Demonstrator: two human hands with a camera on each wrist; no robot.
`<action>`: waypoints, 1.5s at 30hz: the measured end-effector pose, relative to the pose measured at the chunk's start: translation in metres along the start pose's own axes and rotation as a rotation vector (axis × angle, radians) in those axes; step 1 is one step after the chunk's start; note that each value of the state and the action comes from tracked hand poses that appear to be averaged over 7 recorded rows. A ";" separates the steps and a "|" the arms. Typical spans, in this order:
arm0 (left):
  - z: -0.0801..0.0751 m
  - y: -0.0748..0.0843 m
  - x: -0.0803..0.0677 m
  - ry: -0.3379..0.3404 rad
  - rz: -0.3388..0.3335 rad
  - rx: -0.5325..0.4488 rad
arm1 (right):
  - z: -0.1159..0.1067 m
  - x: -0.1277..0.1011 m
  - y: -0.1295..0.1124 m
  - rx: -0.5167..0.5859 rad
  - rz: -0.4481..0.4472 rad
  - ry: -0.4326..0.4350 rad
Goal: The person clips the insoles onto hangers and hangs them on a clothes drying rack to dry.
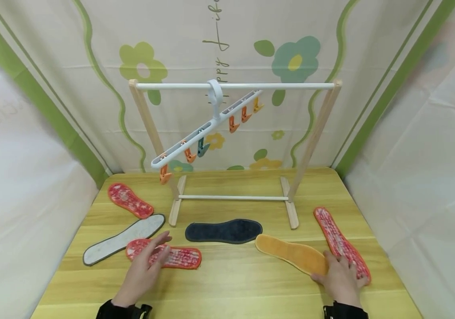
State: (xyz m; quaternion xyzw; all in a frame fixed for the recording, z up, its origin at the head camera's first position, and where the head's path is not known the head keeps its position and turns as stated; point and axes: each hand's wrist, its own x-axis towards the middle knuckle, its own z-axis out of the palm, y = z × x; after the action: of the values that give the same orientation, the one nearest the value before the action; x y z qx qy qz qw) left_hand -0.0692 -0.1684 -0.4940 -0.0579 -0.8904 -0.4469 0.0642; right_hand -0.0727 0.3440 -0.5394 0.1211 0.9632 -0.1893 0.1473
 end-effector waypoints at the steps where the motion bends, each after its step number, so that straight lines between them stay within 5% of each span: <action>1: -0.001 0.001 0.002 0.004 0.012 -0.009 | 0.000 0.000 0.000 0.006 0.006 -0.001; 8: -0.017 0.007 0.018 0.054 0.132 -0.045 | 0.000 -0.003 0.002 0.069 0.037 0.006; 16: -0.033 0.019 0.033 0.094 0.150 -0.130 | -0.011 -0.008 0.000 0.143 -0.012 0.049; 24: -0.045 0.034 0.047 0.135 0.159 -0.187 | -0.024 -0.019 -0.012 0.292 -0.108 0.251; 33: -0.059 0.051 0.066 0.194 0.192 -0.249 | -0.041 -0.035 -0.039 0.617 -0.007 0.430; 40: -0.068 0.065 0.081 0.228 0.245 -0.273 | -0.050 -0.041 -0.056 0.889 -0.041 0.504; 45: -0.069 0.077 0.091 0.207 0.271 -0.279 | -0.054 -0.046 -0.067 0.985 -0.081 0.530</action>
State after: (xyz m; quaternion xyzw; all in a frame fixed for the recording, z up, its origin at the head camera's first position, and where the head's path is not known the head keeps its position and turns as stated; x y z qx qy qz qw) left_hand -0.1418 -0.1743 -0.3772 -0.1391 -0.7926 -0.5566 0.2063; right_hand -0.0623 0.2969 -0.4543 0.1822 0.7688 -0.5856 -0.1811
